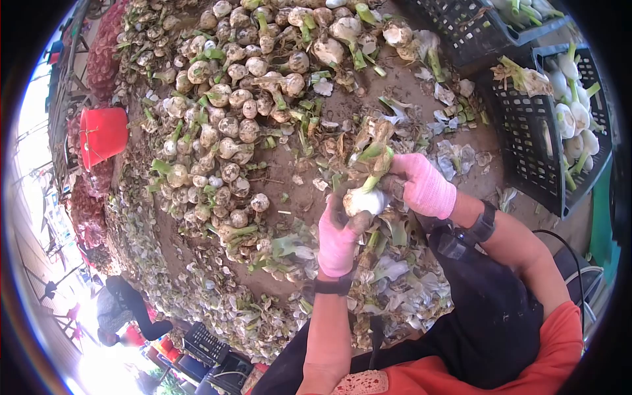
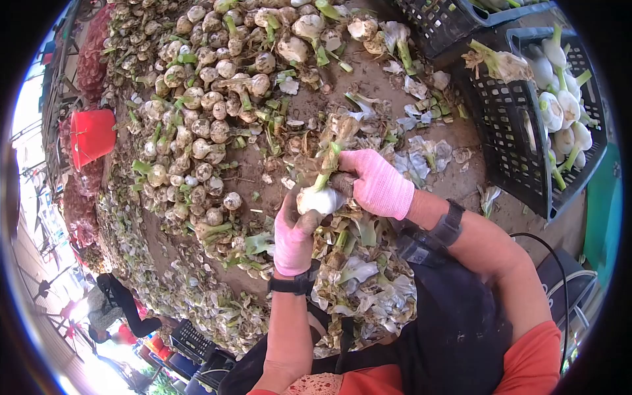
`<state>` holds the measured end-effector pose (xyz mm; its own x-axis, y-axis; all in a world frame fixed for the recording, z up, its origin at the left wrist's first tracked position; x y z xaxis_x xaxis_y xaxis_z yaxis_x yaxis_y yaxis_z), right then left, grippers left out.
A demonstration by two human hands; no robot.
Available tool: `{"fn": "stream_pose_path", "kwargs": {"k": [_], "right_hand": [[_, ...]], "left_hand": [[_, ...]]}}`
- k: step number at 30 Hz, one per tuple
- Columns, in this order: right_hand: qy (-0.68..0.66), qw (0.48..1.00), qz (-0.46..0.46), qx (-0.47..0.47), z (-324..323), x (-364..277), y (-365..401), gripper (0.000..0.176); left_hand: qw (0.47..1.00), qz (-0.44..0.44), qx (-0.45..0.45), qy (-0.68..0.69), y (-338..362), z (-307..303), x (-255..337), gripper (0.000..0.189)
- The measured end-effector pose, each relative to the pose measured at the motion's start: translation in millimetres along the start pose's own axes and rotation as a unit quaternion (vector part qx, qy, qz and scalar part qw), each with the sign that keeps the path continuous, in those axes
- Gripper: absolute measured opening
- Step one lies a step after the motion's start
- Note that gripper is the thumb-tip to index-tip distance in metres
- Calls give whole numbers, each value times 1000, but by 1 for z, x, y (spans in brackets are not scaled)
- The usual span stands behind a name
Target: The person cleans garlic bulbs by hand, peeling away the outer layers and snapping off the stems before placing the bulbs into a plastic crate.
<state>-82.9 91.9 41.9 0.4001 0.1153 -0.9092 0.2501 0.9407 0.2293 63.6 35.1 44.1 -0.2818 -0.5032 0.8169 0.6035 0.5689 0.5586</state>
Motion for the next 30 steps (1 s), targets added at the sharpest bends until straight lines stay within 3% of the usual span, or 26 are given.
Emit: {"fn": "stream_pose_path", "kwargs": {"k": [3, 5, 7, 8, 12, 14, 15, 17, 19, 21, 23, 25, 26, 27, 29, 30], "right_hand": [[6, 1000, -7, 16, -1, -5, -2, 19], [20, 994, 106, -12, 0, 0, -1, 19], [-31, 995, 94, -15, 1, -1, -1, 20], [-81, 993, 82, -19, 2, -2, -1, 20], [-137, 986, 92, -13, 1, -5, -2, 22], [-182, 974, 137, 4, -2, -4, 0, 23], [-182, 974, 137, 5, -5, -3, 1, 23], [-127, 983, 129, 33, -11, -1, 0, 23], [-121, 987, 100, 41, -12, -2, -2, 21], [20, 998, 58, 29, -12, -9, -2, 25], [1, 995, 95, 11, -6, -6, -2, 31], [6, 999, 48, 1, -2, -11, -3, 28], [-90, 992, 84, 11, -1, -13, -3, 25], [-91, 992, 84, 11, -3, -13, -3, 25], [-130, 988, 79, 1, -6, -11, -3, 22], [-140, 989, 48, 6, -7, -10, -5, 22]], "left_hand": [[990, -48, -54, 119, 2, 2, -21, 71], [984, -32, -52, 166, 4, 10, -22, 70], [930, -86, -93, 345, 9, 24, -22, 66], [929, -108, -34, 353, 11, 27, -20, 61], [877, -149, -31, 455, 15, 30, -29, 61], [821, -122, -184, 526, 12, 43, -14, 64], [821, -123, -185, 526, 10, 44, -8, 64], [954, -146, -60, 254, 6, 29, -5, 69], [955, -104, -113, 254, -1, 16, -10, 69], [997, -53, 31, 44, 3, 2, 2, 62], [997, -32, 31, 56, -1, -3, -4, 62], [990, -69, 20, 119, -1, -2, -10, 63], [981, -83, -7, 175, 0, 2, -9, 63], [981, -83, -7, 174, 1, 1, -18, 63], [976, -32, 6, 216, 4, -1, -31, 64], [952, -75, -33, 296, 11, 6, -28, 65]]}}
Point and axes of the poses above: each hand's wrist, its own y-axis away from the middle knuckle, its own z-axis out of the palm, x = y × z, the point moved 6 cm from there along -y, towards the middle knuckle, and after that the axes turned 11 degrees about -y, right-handed, at the moved point
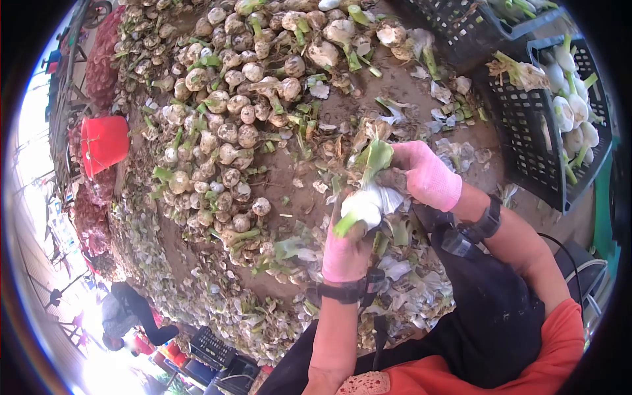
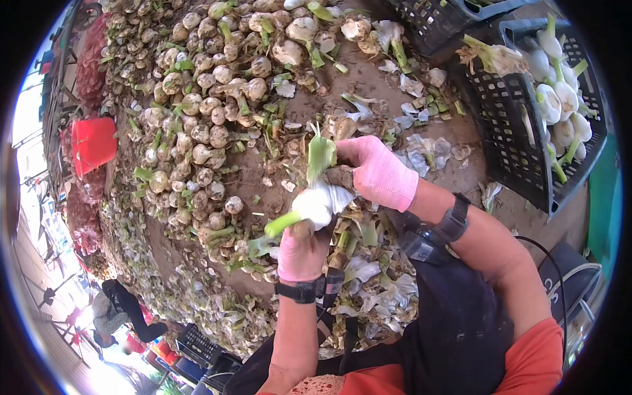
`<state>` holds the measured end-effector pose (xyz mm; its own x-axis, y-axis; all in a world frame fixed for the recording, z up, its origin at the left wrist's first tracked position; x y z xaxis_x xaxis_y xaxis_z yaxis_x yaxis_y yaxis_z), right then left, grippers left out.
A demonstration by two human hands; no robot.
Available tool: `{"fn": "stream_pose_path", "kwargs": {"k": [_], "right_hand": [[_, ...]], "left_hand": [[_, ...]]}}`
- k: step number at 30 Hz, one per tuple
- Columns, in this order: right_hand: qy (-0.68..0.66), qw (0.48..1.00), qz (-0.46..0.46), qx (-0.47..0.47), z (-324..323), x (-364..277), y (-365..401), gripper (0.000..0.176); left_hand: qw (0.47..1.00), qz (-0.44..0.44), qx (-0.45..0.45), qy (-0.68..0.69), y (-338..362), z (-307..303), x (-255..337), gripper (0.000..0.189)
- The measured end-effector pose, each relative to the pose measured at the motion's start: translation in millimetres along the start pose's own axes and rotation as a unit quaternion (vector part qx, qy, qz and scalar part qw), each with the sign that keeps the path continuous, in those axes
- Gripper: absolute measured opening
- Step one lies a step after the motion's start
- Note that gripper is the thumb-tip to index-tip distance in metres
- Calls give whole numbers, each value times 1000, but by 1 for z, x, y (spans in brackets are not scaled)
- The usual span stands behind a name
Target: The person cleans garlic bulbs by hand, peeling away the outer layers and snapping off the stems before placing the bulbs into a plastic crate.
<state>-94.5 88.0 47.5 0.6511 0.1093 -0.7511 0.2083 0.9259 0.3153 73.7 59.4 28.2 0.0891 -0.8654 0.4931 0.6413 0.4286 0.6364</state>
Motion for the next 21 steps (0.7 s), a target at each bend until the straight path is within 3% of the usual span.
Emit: {"fn": "stream_pose_path", "kwargs": {"k": [7, 9, 10, 11, 14, 16, 17, 19, 21], "right_hand": [[68, 996, 12, 48, -11, 23, -12, 17], [161, 977, 2, 139, -36, 35, -22, 18], [222, 953, -57, 198, -51, 28, -21, 22], [201, 950, -28, 236, -79, 43, -23, 24], [262, 954, -22, 142, -61, 13, -12, 28], [460, 861, -211, 49, -31, -16, -6, 32], [460, 862, -209, 52, -26, -24, -3, 32], [279, 948, -144, -49, -9, -34, -1, 37], [279, 953, -98, -74, 2, -38, 2, 38]], "left_hand": [[999, 43, 2, -28, 2, 4, 2, 65], [998, 48, -19, -20, 10, 9, 3, 64], [998, 54, -40, -11, 13, 14, 4, 64], [998, 55, -40, -12, 14, 17, 6, 64], [980, 84, 40, -174, 16, 25, 20, 73], [987, 56, 20, -147, 9, 23, 21, 76], [992, 24, -1, -125, 7, 23, 19, 79], [980, 34, 12, -194, 5, 24, 22, 83], [971, 50, 14, -235, 6, 27, 25, 82]]}}
Point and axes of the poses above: each hand's wrist, its own y-axis away from the middle knuckle, its own z-axis out of the palm, x = y × z, the point moved 6 cm from there along -y, towards the middle knuckle, and after that the axes turned 11 degrees about -y, right-handed, at the moved point
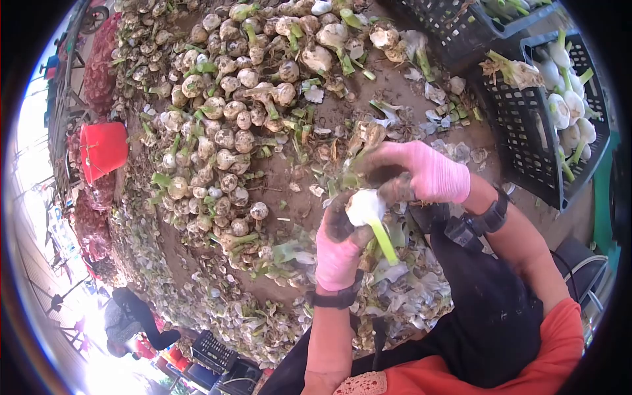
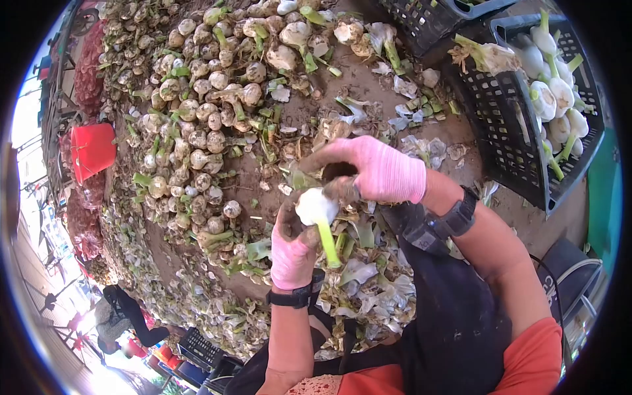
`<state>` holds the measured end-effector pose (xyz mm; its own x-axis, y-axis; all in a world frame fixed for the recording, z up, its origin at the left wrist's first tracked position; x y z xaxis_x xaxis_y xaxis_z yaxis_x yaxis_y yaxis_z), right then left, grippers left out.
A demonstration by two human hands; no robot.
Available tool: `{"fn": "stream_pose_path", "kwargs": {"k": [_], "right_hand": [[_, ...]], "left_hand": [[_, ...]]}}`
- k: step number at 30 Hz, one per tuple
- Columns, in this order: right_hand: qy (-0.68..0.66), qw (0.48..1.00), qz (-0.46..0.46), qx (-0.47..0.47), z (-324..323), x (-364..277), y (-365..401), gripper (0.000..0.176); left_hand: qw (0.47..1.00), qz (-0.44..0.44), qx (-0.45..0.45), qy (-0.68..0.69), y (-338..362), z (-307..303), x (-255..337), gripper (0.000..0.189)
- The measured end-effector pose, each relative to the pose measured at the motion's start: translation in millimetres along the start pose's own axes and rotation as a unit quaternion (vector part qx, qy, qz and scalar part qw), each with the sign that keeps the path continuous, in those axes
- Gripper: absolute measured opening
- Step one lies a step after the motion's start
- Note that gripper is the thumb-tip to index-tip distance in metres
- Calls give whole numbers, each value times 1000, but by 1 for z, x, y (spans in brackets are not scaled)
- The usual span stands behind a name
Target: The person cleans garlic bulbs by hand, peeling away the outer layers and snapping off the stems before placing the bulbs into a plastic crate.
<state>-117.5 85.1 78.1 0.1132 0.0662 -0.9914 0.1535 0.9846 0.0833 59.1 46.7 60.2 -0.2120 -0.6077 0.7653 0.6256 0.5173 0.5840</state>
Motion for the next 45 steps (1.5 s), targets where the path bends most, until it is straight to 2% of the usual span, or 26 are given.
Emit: {"fn": "stream_pose_path", "kwargs": {"k": [1, 5, 6, 8, 9, 12, 14, 15, 17, 20, 24, 26, 27, 28, 30, 31, 32, 34, 36, 38, 40, 41, 42, 43, 44, 45], "right_hand": [[-8, 998, 39, -38, 6, 2, 0, 40], [21, 998, 41, -43, 14, 7, -4, 36], [21, 998, 41, -43, 13, 7, -4, 36], [10, 989, 131, -67, 14, 14, 0, 32], [10, 989, 132, -66, 13, 12, 0, 32], [95, 986, 112, -82, 17, 8, 3, 29], [186, 977, 69, -72, 20, -1, 0, 28], [186, 977, 69, -73, 21, -6, 0, 28], [297, 945, 81, -109, 26, -14, 2, 26], [365, 922, 63, -113, 36, -13, 3, 27], [362, 928, 20, -87, 36, -5, 1, 23], [175, 974, 110, -89, 28, 14, 0, 19], [167, 973, 144, -69, 21, 23, -1, 17], [230, 949, 203, -71, 16, 49, -3, 17], [331, 908, 257, -5, 0, 83, 9, 17], [329, 910, 253, -8, 1, 83, 13, 17], [285, 933, 219, -15, 7, 80, 18, 17], [247, 951, 183, -19, 5, 70, 16, 19], [298, 950, 96, 8, 1, 48, 11, 20], [300, 947, 115, -16, 1, 38, 8, 26], [177, 980, 95, -2, 9, 23, 8, 44], [134, 990, 42, -27, 14, 18, 9, 62], [130, 990, 38, -31, 17, 18, 9, 62], [37, 994, 84, -57, 23, 20, 8, 63], [-55, 986, 129, -84, 31, 23, 7, 64], [-52, 987, 131, -79, 33, 29, 8, 59]], "left_hand": [[1000, -9, 5, -28, 0, -2, -2, 81], [1000, -6, -16, -16, -1, -4, -7, 80], [999, -12, -20, 28, 0, -3, -12, 78], [997, -20, -25, 72, 1, 0, -15, 76], [993, -29, -28, 112, 3, 4, -13, 73], [986, -31, -23, 162, 5, 5, -14, 66], [991, -31, -17, 126, 4, 3, -14, 64], [991, -31, -16, 126, 4, 1, -14, 64], [996, -28, 6, 85, 4, -4, -13, 62], [998, -35, 27, 46, 7, -7, -13, 59], [998, -53, 16, 42, 9, -9, -16, 60], [994, -94, -21, 51, 11, -6, -14, 66], [992, -83, -44, 78, 13, -4, -13, 71], [993, -83, -45, 78, 14, -5, -14, 71], [972, -1, -183, 147, 16, 5, -4, 72], [980, -30, -127, 147, 18, 1, -4, 69], [987, -29, -71, 140, 16, -3, -5, 63], [992, -20, -54, 115, 10, -8, -7, 57], [995, -38, -30, 88, 9, -8, -10, 56], [1000, -26, 11, -14, 7, -12, -10, 57], [999, -27, 22, -39, 4, -8, -9, 59], [993, -34, 47, -107, 1, -8, -9, 59], [981, -42, 74, -177, -1, -11, -8, 59], [934, -14, 83, -347, -7, -12, -3, 59], [932, -13, 92, -350, -9, -13, -6, 59], [925, 43, 93, -366, -10, -8, -5, 58]]}}
Point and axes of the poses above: each hand's wrist, its own y-axis away from the middle knuckle, its own z-axis out of the palm, x = y × z, the point moved 6 cm from there along -y, towards the middle knuckle, and after that the axes turned 11 degrees about -y, right-handed, at the moved point
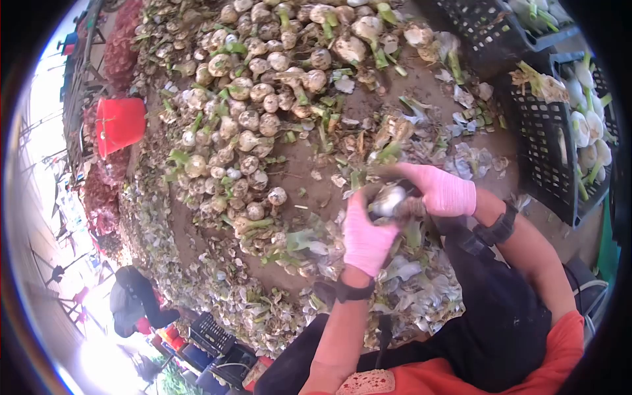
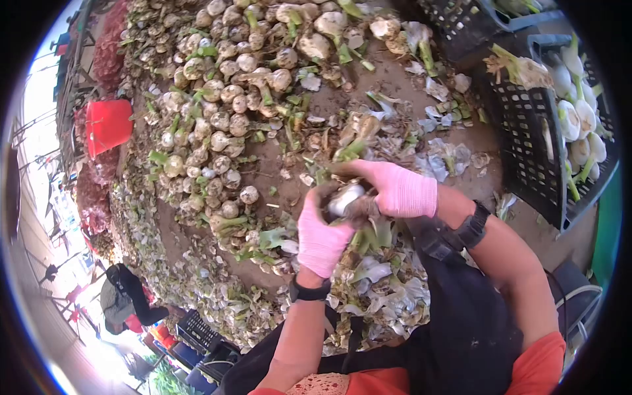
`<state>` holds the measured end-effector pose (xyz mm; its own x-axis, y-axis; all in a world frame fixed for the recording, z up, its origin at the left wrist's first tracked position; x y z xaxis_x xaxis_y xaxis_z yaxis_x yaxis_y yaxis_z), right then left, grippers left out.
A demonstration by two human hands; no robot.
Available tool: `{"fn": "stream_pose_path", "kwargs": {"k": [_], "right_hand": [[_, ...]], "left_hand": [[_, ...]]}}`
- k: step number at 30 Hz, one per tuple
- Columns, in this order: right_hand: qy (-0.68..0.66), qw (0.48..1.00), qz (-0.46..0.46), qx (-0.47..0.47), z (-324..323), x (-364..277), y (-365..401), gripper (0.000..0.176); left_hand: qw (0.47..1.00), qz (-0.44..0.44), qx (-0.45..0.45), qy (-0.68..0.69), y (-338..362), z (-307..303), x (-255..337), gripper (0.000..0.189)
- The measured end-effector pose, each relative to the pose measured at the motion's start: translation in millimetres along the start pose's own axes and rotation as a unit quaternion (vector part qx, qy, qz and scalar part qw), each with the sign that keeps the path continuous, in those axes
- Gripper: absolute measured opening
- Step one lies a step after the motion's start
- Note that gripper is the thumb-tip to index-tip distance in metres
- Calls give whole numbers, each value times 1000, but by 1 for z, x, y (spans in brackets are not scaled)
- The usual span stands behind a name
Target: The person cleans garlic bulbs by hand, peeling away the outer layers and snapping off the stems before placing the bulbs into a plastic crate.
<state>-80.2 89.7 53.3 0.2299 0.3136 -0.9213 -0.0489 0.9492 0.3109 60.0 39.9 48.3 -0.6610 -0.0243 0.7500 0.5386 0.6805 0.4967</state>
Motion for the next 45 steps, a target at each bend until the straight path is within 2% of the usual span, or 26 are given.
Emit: {"fn": "stream_pose_path", "kwargs": {"k": [1, 2, 4, 7, 8, 9, 12, 14, 15, 18, 20, 21, 22, 23, 25, 27, 29, 31, 33, 35, 37, 38, 39, 41, 43, 45], "right_hand": [[-22, 999, 30, -5, -3, 9, -3, 52], [-53, 997, 59, 2, -7, 10, -3, 49], [-156, 981, 107, 33, -17, 11, 4, 41], [-297, 949, -16, 100, -47, -13, 16, 48], [-334, 931, -69, 127, -65, -30, 20, 48], [-390, 898, -132, 153, -88, -49, 22, 48], [-587, 746, -287, 128, -152, -107, 28, 47], [-660, 666, -334, 98, -172, -130, 34, 47], [-661, 661, -336, 115, -173, -132, 35, 47], [-560, 746, -238, 270, -135, -94, 23, 46], [-425, 877, -152, 166, -99, -49, 5, 38], [-383, 906, -130, 122, -80, -27, -1, 36], [-339, 931, -108, 77, -61, -17, -3, 33], [-157, 985, -24, 73, -41, -26, -2, 30], [-37, 998, 51, -16, -13, -14, -8, 34], [-16, 998, 55, -40, 4, 9, -14, 36], [-59, 998, 35, 4, 5, 14, -22, 38], [-103, 993, 14, 51, 7, 13, -25, 40], [-301, 947, -61, 92, 7, 6, -23, 46], [-268, 957, -73, 82, 4, 9, -21, 49], [-334, 936, -46, 98, 6, 10, -19, 49], [-451, 886, -23, 103, 12, 10, -18, 55], [-450, 887, -24, 104, 12, 7, -19, 55], [-400, 905, -7, 142, 8, 7, -19, 51], [-378, 911, -11, 163, 6, 8, -18, 48], [-265, 950, 10, 168, 1, 7, -17, 45]], "left_hand": [[998, 54, 20, -12, 0, 1, 5, 57], [997, 17, 2, 79, -1, 2, 3, 59], [995, -2, 25, 100, -7, -21, -3, 59], [984, -67, 163, 7, -26, -86, -47, 58], [973, -134, 186, -13, -29, -106, -54, 57], [957, -201, 208, -33, -29, -123, -61, 56], [896, -158, 212, -357, -50, -164, -128, 68], [898, -178, 189, -356, -59, -168, -141, 71], [900, -198, 167, -351, -64, -168, -147, 73], [880, -185, 146, -413, -76, -165, -153, 80], [854, -176, 134, -471, -79, -157, -135, 75], [855, -172, 128, -472, -83, -151, -143, 75], [925, -136, 171, -310, -87, -147, -156, 72], [964, -97, 208, -136, -88, -143, -145, 69], [965, -18, 175, 195, -74, -112, -91, 64], [931, -51, 98, 348, -51, -77, -34, 61], [922, 21, 44, 384, -39, -55, -13, 62], [926, 44, 50, 372, -22, -38, 13, 62], [934, 35, 75, 348, -9, -24, 17, 57], [936, 38, 93, 338, -4, -11, 16, 55], [965, 73, 196, 158, 4, -13, 16, 57], [968, 70, 217, 103, 7, -12, 20, 57], [968, 71, 216, 103, 5, -8, 19, 57], [938, 201, 281, -20, 7, -8, 31, 56], [953, 150, 261, -13, 3, -5, 23, 55], [971, 88, 197, 106, -4, -3, 20, 55]]}}
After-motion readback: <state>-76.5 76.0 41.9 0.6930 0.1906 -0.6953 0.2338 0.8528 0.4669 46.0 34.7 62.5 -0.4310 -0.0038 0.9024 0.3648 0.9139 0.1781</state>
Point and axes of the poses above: each hand's wrist, its own y-axis away from the middle knuckle, its own z-axis out of the palm, x = y × z, the point moved 6 cm from there along -y, towards the middle knuckle, and after that the axes turned 11 degrees about -y, right-handed, at the moved point
